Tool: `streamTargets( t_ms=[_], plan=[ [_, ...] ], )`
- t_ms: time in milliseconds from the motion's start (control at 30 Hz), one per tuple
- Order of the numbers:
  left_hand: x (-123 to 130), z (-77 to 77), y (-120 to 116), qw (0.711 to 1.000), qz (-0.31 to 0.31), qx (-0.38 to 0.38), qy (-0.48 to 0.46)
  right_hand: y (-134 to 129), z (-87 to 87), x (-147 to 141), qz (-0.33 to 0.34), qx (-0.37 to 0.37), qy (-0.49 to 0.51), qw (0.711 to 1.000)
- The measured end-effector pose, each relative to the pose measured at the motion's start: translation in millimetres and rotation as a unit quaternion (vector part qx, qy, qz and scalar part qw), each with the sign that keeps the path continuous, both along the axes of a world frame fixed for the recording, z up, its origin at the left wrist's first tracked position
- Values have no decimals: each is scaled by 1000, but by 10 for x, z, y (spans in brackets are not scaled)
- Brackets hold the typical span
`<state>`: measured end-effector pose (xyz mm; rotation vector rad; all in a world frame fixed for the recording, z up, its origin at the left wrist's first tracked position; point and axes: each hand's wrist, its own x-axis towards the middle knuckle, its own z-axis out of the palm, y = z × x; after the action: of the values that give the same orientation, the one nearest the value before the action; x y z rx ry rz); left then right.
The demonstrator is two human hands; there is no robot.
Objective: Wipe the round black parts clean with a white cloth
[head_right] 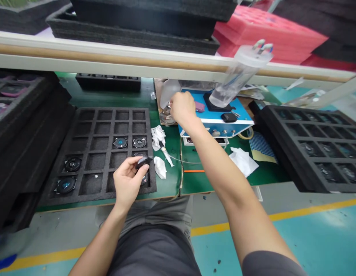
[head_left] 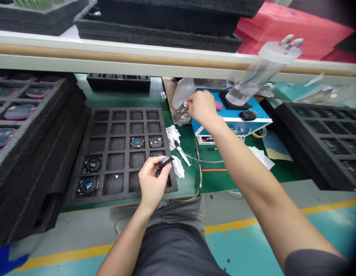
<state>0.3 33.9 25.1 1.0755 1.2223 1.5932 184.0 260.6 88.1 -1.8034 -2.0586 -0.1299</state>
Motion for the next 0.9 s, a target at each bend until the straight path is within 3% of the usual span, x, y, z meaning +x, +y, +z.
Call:
streamTargets(
  t_ms=[133, 233, 300, 367, 467, 533, 667, 800, 900],
  plan=[
    [15, 9, -1, 1000, 10, 17, 11, 23, 30, 8, 2, -6, -6, 1000],
    [35, 21, -6, 1000, 21, 14, 4, -225, 114, -16, 35, 36, 13, 999],
    [52, 28, -15, 1000, 23, 0, -7, -605, 151, -67, 93, 97, 54, 989],
    [70, 34, -24, 1000, 22, -14, -14, -1109, 122, -152, 199, 121, 115, 966],
    [95, 31, -30, 1000, 16, -24, -13, -1794, -71, -303, 292, 129, 178, 931],
    [106, 26, -28, 999, 9, -25, -19, -2019, -253, -358, 324, 136, 184, 918],
    [113, 23, -21, 999, 15, -27, -40, -1984, -488, -236, 292, 167, 160, 928],
    [114, 25, -29, 999, 23, -23, -15, -2018, -429, -172, 224, 172, 159, 946],
    [107, 12, -37, 1000, 15, -8, 7, -2126, -426, -299, 269, 187, 169, 930]
  ],
)
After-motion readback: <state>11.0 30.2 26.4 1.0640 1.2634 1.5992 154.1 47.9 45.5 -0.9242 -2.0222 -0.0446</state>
